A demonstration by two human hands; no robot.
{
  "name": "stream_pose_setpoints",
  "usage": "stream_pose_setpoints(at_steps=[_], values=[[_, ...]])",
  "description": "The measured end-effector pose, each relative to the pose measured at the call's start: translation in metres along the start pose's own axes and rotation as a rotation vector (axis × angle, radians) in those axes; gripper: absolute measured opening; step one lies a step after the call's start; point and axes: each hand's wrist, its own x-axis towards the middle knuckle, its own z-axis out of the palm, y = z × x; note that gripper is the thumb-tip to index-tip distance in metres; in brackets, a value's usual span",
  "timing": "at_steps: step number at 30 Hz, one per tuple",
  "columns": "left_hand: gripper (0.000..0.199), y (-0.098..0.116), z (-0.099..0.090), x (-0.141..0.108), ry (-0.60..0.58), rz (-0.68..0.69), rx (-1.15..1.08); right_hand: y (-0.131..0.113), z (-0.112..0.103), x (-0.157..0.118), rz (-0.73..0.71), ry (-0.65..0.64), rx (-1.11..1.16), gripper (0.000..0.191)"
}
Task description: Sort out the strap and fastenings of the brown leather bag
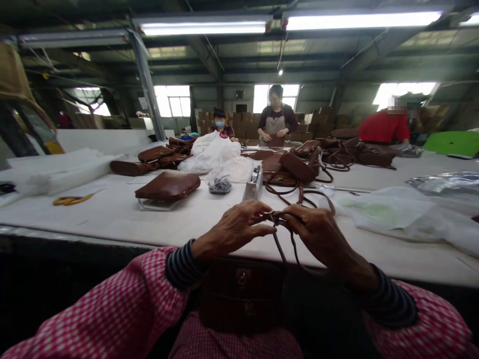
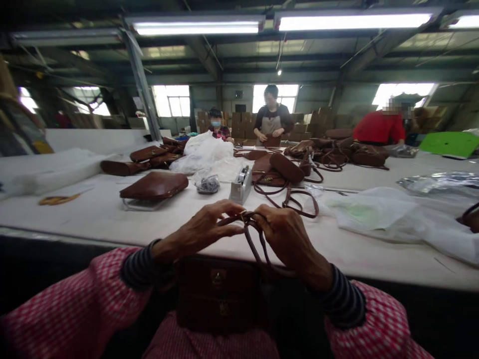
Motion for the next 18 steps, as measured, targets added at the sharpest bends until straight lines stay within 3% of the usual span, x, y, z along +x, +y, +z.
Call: stream_pose_setpoints(at_steps=[4,10,14,16,18], values=[[0.031,0.01,0.005,0.027,-0.093,0.046,-0.024,0.004,-0.009,0.006,-0.064,-0.039,-0.254,0.033],[0.033,0.015,0.001,0.042,-0.265,0.097,0.06,0.01,-0.013,0.004,-0.09,-0.087,-0.354,0.032],[0.041,-0.01,-0.005,0.034,-0.313,0.094,0.201,0.032,-0.029,0.002,-0.056,-0.006,-0.214,0.034],[0.043,-0.028,-0.008,0.02,-0.332,0.036,0.175,0.054,-0.041,-0.005,0.061,0.082,-0.119,0.033],[0.042,-0.044,-0.009,0.004,-0.359,-0.04,0.06,0.076,-0.048,-0.016,0.187,0.078,-0.07,0.038]])
